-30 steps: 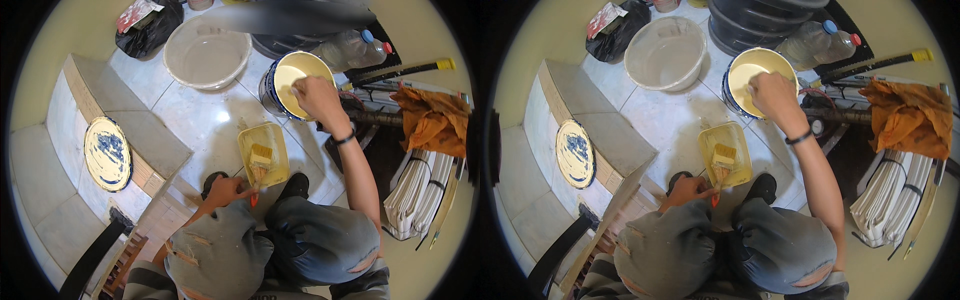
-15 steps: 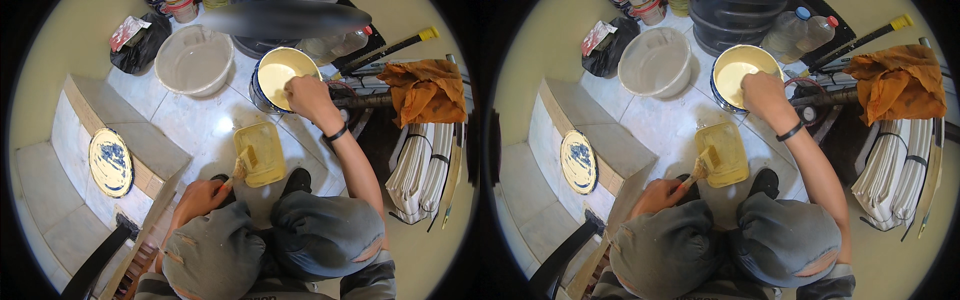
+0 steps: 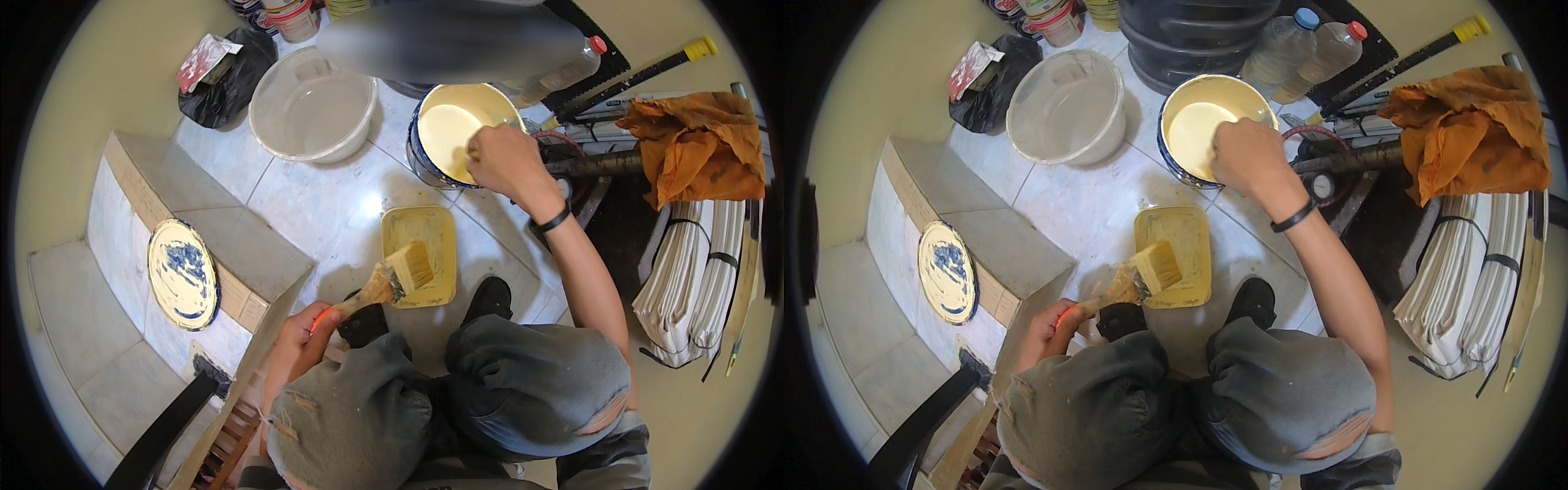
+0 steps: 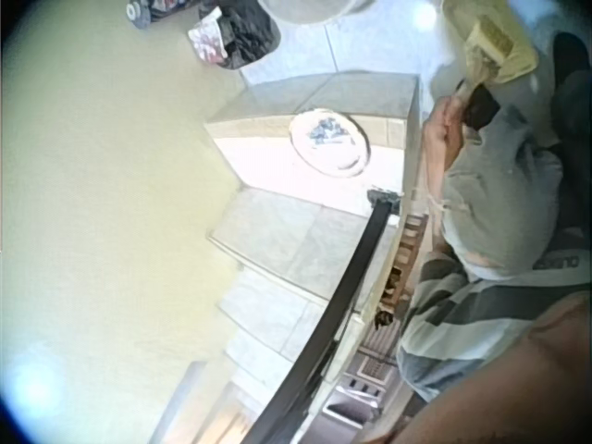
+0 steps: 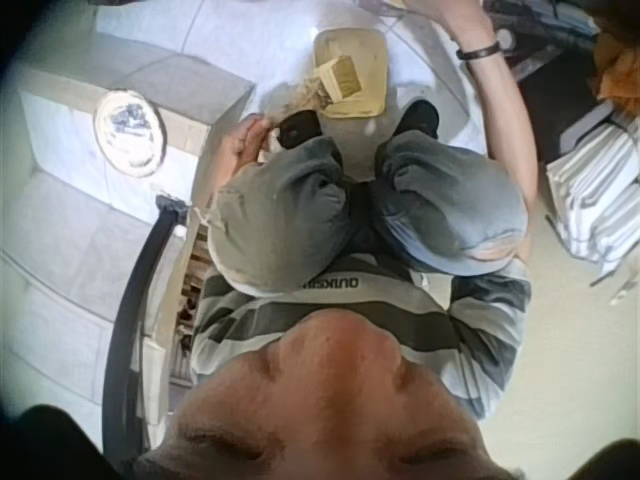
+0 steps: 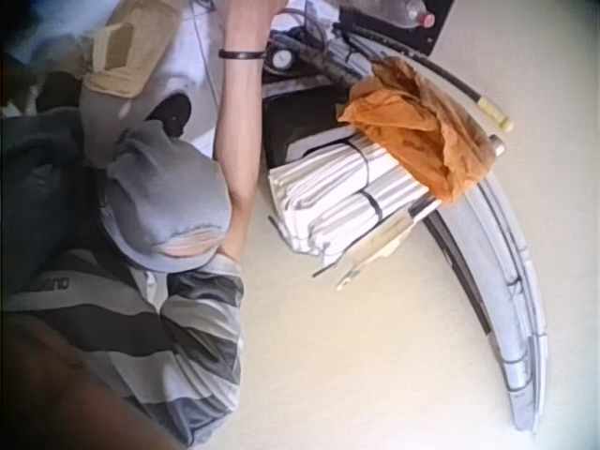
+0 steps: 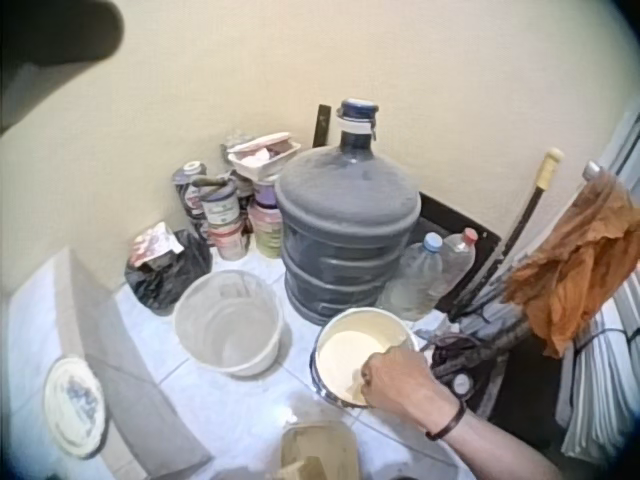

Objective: The person stirs paint in a can with a stick and paintbrush, pours paint into a plastic container, and carries the container and paintbrush outside while moving a wooden stool.

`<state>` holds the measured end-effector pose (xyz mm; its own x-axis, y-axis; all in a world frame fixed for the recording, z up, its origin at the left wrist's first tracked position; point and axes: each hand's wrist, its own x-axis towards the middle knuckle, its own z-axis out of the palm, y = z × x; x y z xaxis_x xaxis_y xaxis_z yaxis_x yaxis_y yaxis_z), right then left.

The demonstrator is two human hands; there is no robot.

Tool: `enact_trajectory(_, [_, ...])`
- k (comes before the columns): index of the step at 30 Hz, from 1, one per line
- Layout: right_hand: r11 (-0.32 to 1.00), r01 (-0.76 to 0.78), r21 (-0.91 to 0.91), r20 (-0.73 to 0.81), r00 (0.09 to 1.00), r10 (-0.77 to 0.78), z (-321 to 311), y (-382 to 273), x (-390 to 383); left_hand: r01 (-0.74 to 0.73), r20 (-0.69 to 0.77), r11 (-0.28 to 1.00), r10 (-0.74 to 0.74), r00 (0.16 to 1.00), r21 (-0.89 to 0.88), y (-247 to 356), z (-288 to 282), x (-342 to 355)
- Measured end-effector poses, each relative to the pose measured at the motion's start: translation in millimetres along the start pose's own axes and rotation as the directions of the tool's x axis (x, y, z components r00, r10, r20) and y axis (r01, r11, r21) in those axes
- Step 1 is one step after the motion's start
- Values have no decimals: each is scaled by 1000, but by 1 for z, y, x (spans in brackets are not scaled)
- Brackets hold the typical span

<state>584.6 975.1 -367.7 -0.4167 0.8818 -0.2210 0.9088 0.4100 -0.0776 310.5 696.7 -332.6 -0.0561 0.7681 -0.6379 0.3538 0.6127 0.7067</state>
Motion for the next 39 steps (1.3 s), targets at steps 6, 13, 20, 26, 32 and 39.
enact_trajectory(6, [994, 67, -81, -363, 927, -92, 28, 26, 39, -14, -122, 785, -79, 989, -619, -76, 46, 36])
enact_trajectory(13, [981, -26, -190, -4, 1000, 26, 3, 25, 5, -70, -237, 731, -128, 963, -679, -136, 71, 74])
enact_trajectory(20, [999, 35, 11, -242, 970, -32, 14, 23, 25, 19, -59, 837, -61, 996, -547, -93, 47, 40])
enact_trajectory(26, [986, -24, -166, -282, 959, -24, 19, 33, 21, -246, -162, 930, 297, 941, 273, -56, 45, 40])
enact_trajectory(32, [986, -8, -164, -322, 946, -46, 21, 34, 17, -345, -198, 875, 425, 883, 341, -30, 60, 87])
enact_trajectory(39, [994, -23, -107, -328, 945, -14, 24, 34, 17, -442, -237, 825, 535, 811, 352, -21, 97, 128])
